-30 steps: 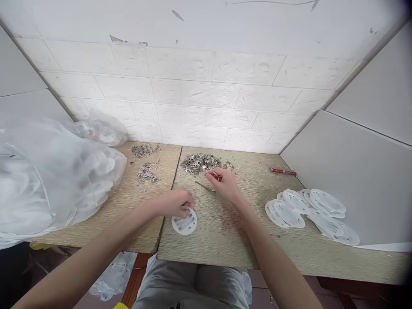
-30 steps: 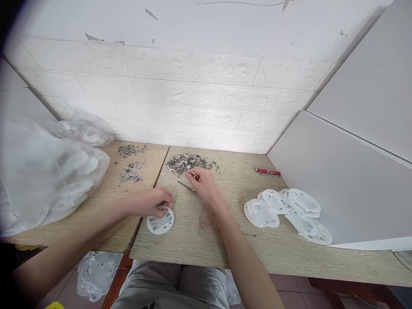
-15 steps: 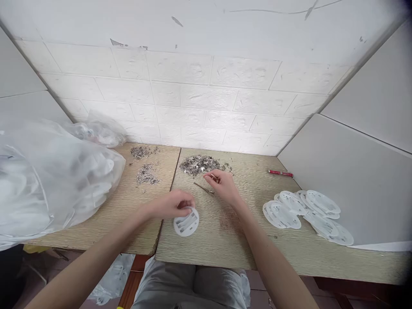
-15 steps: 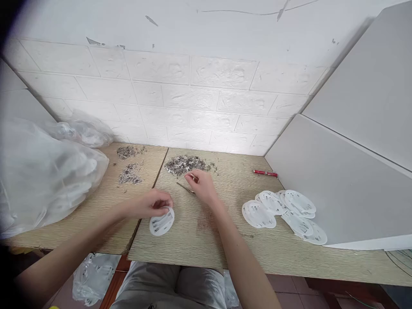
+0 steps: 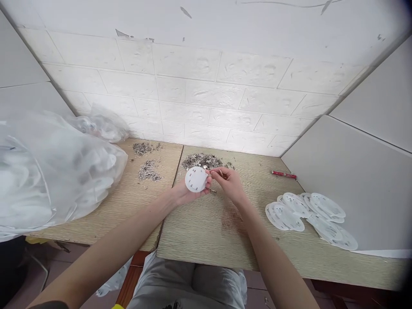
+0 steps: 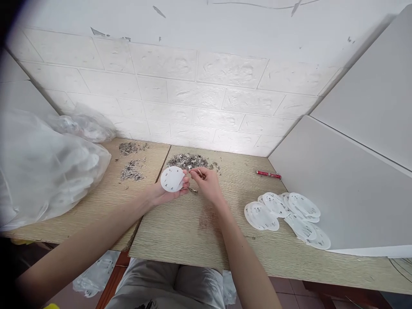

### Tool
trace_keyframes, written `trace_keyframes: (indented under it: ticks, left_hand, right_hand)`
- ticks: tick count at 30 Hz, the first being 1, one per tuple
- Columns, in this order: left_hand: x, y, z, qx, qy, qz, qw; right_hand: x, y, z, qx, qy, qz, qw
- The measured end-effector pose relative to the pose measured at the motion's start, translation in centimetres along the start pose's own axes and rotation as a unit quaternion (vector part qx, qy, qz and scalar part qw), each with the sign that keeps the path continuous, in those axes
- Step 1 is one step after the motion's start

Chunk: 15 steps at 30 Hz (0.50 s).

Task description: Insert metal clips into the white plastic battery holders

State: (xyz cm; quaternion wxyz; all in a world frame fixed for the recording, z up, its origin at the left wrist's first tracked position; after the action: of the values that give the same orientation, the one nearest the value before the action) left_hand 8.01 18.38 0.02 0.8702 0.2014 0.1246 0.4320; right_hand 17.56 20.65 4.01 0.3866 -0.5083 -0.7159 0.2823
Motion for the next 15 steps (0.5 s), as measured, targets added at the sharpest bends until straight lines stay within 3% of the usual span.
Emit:
trace_keyframes:
  ticks: [11,15]
  left_hand:
    - [-0.1,1.6,-1.3,0.12,0.065,0.061,0.989]
    - [-0.7,3.5,-1.9,0.241,0.117,0.106,0.958]
  right_hand:
    - [-0.3,-0.4,0.4,0.093,0.02,0.011,0.995]
    - [-0.2,0.1,0.1,0.083,0.027,0.026,0.996]
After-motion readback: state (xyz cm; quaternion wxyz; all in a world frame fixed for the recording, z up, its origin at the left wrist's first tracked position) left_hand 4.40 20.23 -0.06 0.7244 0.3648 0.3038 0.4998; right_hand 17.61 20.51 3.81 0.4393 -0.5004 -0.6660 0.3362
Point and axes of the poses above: each hand's wrist, its own x-axis towards the middle knuckle, its own z-axis out of the palm, y = z × x, the point moved 9 cm from there along x, towards the middle knuckle, and after that the axes turned 12 degrees about -x, right-handed, at the moved point
